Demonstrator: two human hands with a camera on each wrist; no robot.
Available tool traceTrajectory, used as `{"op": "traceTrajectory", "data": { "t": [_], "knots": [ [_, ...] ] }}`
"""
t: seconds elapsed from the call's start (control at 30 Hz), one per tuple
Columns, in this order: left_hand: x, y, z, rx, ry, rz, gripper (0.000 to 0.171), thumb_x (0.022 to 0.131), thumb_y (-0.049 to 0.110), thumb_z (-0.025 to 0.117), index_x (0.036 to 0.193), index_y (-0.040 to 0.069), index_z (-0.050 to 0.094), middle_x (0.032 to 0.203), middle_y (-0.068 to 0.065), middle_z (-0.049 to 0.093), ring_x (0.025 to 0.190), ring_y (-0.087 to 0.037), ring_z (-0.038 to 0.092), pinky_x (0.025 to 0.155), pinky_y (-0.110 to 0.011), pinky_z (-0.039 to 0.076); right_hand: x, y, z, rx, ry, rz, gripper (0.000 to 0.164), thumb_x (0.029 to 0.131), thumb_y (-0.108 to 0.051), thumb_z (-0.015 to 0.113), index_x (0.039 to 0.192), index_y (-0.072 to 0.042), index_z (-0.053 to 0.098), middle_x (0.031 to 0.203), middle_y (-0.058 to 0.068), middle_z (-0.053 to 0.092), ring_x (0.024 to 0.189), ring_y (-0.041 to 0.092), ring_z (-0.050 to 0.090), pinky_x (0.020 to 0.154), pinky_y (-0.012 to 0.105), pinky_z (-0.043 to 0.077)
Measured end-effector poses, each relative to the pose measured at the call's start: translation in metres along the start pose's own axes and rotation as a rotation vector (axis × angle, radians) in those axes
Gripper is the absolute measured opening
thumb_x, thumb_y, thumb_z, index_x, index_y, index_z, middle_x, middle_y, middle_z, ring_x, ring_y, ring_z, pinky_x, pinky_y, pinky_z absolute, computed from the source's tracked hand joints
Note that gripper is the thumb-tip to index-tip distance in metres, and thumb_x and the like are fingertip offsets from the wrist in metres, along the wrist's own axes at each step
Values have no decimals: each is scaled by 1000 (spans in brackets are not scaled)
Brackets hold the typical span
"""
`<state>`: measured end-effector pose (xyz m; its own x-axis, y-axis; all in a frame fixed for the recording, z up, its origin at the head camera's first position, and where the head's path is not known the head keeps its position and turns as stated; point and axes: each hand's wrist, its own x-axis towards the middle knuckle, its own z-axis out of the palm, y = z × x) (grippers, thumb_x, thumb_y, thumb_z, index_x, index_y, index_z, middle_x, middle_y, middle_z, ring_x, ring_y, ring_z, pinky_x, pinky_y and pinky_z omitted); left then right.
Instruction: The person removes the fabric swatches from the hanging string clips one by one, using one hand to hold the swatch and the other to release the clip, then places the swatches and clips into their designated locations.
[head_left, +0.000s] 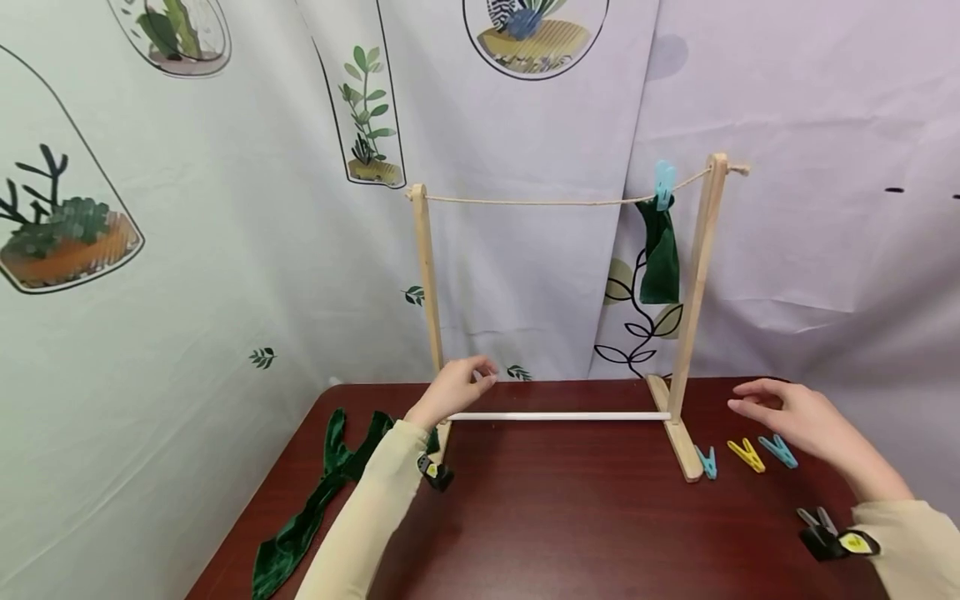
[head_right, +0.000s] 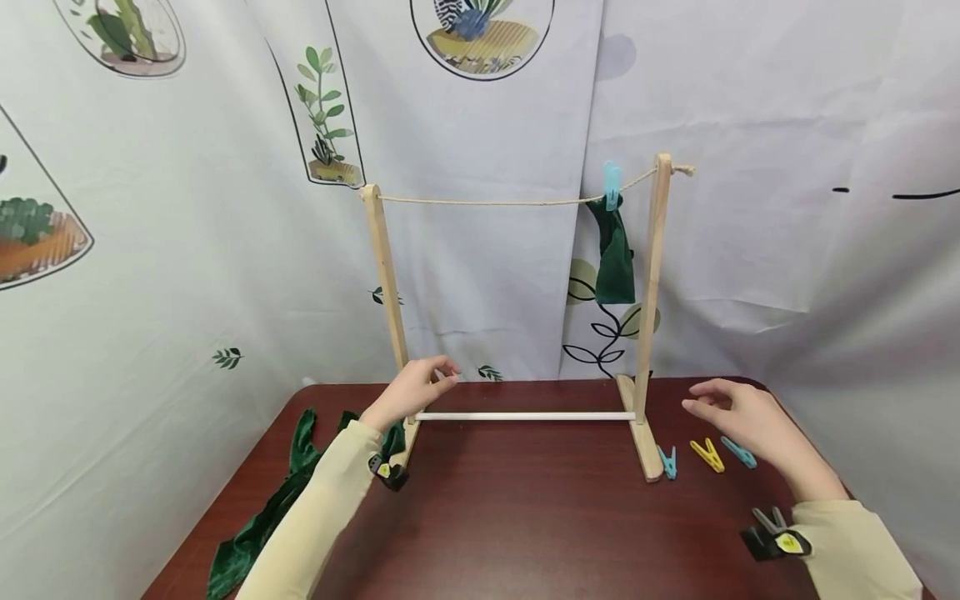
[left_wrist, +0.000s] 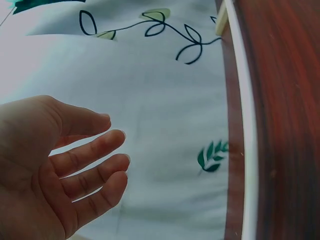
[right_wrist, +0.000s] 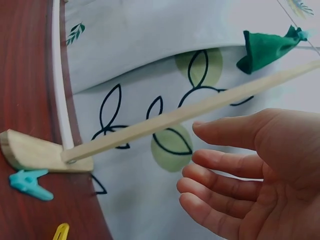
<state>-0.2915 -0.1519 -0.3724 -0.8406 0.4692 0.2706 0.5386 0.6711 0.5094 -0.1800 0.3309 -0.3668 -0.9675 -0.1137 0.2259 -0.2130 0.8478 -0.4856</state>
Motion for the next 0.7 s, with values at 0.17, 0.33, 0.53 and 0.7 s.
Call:
{"op": "traceTrajectory", "data": {
  "t": [0.17,0.33,0.53,0.7],
  "knots": [
    [13,14,-1,-7,21,13,12,101,18,63,110,14,70,100,-1,70,74,-14,62,70,-33,51,9,-11,-9,-3,28,-21,41,97,-35,68,120,-1,69,97,5,73,84,15,63,72,38,47],
    [24,27,-6,-29,22,26,14,101,18,63,111,12,71,103,-3,70,73,-15,61,67,-30,51,16,-23,-25,5,54,-24,44,97,-37,67,124,-2,68,101,9,73,87,16,64,72,35,46],
    [36,42,-16,-25,44,57,14,102,19,62,112,12,70,102,-2,70,71,-14,60,66,-30,50,24,-37,-44,5,82,-32,45,98,-37,66,126,-1,66,115,24,68,99,39,64,70,34,48],
    [47,59,-24,-27,59,83,15,103,20,60,113,14,69,102,1,68,71,-14,60,65,-30,48,31,-49,-59,4,114,-46,45,98,-37,66,126,-2,67,121,27,65,103,42,63,71,36,47]
  ]
}}
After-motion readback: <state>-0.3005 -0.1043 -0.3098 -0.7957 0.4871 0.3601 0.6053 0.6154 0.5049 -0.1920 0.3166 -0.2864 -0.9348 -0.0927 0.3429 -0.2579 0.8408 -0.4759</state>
